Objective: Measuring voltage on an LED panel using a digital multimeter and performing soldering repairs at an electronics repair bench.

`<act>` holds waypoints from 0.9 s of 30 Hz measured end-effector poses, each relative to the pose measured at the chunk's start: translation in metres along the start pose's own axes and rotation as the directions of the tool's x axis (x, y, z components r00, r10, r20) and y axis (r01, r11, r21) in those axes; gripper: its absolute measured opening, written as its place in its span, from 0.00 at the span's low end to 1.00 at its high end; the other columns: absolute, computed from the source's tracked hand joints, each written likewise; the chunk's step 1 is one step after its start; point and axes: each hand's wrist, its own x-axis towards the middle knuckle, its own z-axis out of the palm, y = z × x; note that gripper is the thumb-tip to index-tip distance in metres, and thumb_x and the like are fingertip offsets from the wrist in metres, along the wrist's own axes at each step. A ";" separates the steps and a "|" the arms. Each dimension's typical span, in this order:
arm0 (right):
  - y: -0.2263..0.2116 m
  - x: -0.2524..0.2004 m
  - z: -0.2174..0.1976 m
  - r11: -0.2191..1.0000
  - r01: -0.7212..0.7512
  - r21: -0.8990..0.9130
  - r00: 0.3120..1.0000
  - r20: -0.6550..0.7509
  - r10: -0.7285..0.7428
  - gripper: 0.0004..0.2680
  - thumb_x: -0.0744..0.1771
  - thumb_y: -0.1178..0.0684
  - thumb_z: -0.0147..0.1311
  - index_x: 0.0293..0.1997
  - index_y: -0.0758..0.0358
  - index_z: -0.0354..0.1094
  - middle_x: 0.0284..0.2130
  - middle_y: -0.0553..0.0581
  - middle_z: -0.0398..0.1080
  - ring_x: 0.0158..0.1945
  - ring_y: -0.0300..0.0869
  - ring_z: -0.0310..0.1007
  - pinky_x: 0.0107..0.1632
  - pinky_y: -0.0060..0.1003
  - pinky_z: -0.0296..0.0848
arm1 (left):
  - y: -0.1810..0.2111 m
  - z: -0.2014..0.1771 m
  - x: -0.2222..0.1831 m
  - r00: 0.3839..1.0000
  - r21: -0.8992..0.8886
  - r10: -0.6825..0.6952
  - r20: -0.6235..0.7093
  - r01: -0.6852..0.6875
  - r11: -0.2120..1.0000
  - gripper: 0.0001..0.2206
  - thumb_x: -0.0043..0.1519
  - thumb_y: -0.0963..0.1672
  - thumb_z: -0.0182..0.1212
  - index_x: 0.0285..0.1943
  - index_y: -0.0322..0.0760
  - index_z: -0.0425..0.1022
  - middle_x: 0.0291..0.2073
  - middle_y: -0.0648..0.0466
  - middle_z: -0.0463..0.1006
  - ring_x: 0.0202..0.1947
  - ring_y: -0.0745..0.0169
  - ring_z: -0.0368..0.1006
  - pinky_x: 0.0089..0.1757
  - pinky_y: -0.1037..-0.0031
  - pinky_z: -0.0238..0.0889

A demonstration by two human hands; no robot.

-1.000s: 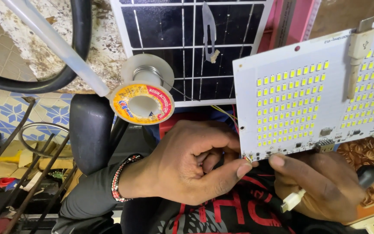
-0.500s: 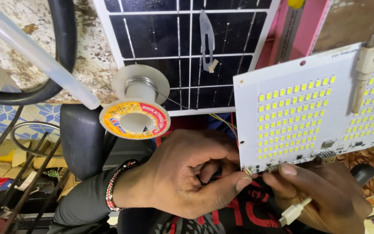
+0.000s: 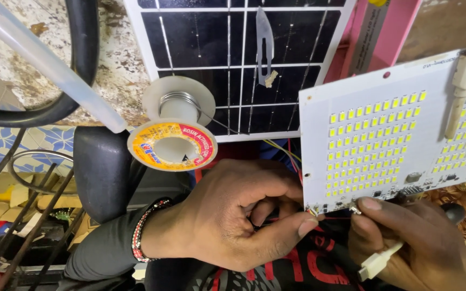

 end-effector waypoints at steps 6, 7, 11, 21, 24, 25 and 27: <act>-0.002 0.004 -0.001 -0.442 -0.509 0.738 0.419 0.662 0.622 0.06 0.68 0.67 0.46 0.31 0.67 0.57 0.17 0.52 0.48 0.16 0.31 0.45 0.23 0.22 0.48 | 0.002 -0.001 0.003 1.000 -0.007 -0.025 0.016 0.025 1.000 0.06 0.61 0.46 0.62 0.34 0.44 0.77 0.13 0.64 0.66 0.12 0.74 0.60 0.20 0.81 0.54; 0.007 0.000 -0.003 -0.444 -0.512 0.735 0.414 0.664 0.623 0.06 0.68 0.67 0.46 0.31 0.67 0.57 0.17 0.52 0.48 0.16 0.31 0.45 0.23 0.22 0.48 | 0.001 -0.001 0.002 0.999 -0.011 -0.028 0.016 0.029 1.000 0.06 0.61 0.46 0.62 0.34 0.44 0.77 0.13 0.64 0.66 0.12 0.74 0.60 0.20 0.81 0.54; 0.030 -0.011 -0.013 -0.647 -0.561 0.516 0.218 0.846 0.486 0.07 0.72 0.56 0.45 0.37 0.66 0.60 0.19 0.53 0.51 0.19 0.32 0.47 0.25 0.24 0.58 | -0.001 0.000 0.001 1.000 -0.053 -0.016 0.018 0.017 0.998 0.05 0.62 0.45 0.62 0.41 0.42 0.78 0.19 0.64 0.74 0.14 0.74 0.62 0.20 0.82 0.57; -0.050 0.016 -0.006 0.731 -0.594 0.336 0.789 0.065 0.611 0.14 0.65 0.65 0.50 0.54 0.88 0.59 0.56 0.71 0.71 0.54 0.41 0.66 0.53 0.26 0.62 | -0.001 0.000 0.000 1.000 -0.095 -0.005 0.025 0.007 0.995 0.05 0.63 0.45 0.59 0.40 0.42 0.77 0.21 0.65 0.74 0.15 0.74 0.62 0.21 0.80 0.56; -0.047 -0.003 0.007 0.917 -0.387 0.100 0.900 -0.174 0.399 0.10 0.70 0.66 0.50 0.55 0.90 0.65 0.41 0.72 0.71 0.35 0.40 0.67 0.36 0.26 0.56 | 0.000 -0.001 0.000 1.000 -0.091 -0.001 0.027 0.004 0.996 0.06 0.63 0.46 0.59 0.38 0.42 0.77 0.20 0.65 0.73 0.14 0.74 0.60 0.19 0.80 0.53; -0.022 -0.005 0.000 0.916 -0.388 0.101 0.899 -0.174 0.401 0.10 0.70 0.66 0.50 0.55 0.90 0.65 0.41 0.72 0.71 0.35 0.40 0.67 0.36 0.26 0.56 | 0.000 -0.001 0.000 1.000 -0.090 -0.002 0.029 0.005 0.996 0.06 0.63 0.46 0.59 0.38 0.42 0.77 0.20 0.65 0.73 0.14 0.74 0.60 0.19 0.80 0.53; 0.030 -0.011 -0.013 -0.484 -0.650 0.586 0.098 0.696 0.711 0.11 0.69 0.57 0.46 0.54 0.67 0.70 0.23 0.52 0.56 0.19 0.27 0.46 0.21 0.14 0.50 | 0.000 0.000 0.000 1.000 -0.082 -0.009 0.018 0.011 0.997 0.05 0.63 0.45 0.59 0.39 0.42 0.78 0.19 0.65 0.71 0.14 0.74 0.59 0.20 0.80 0.53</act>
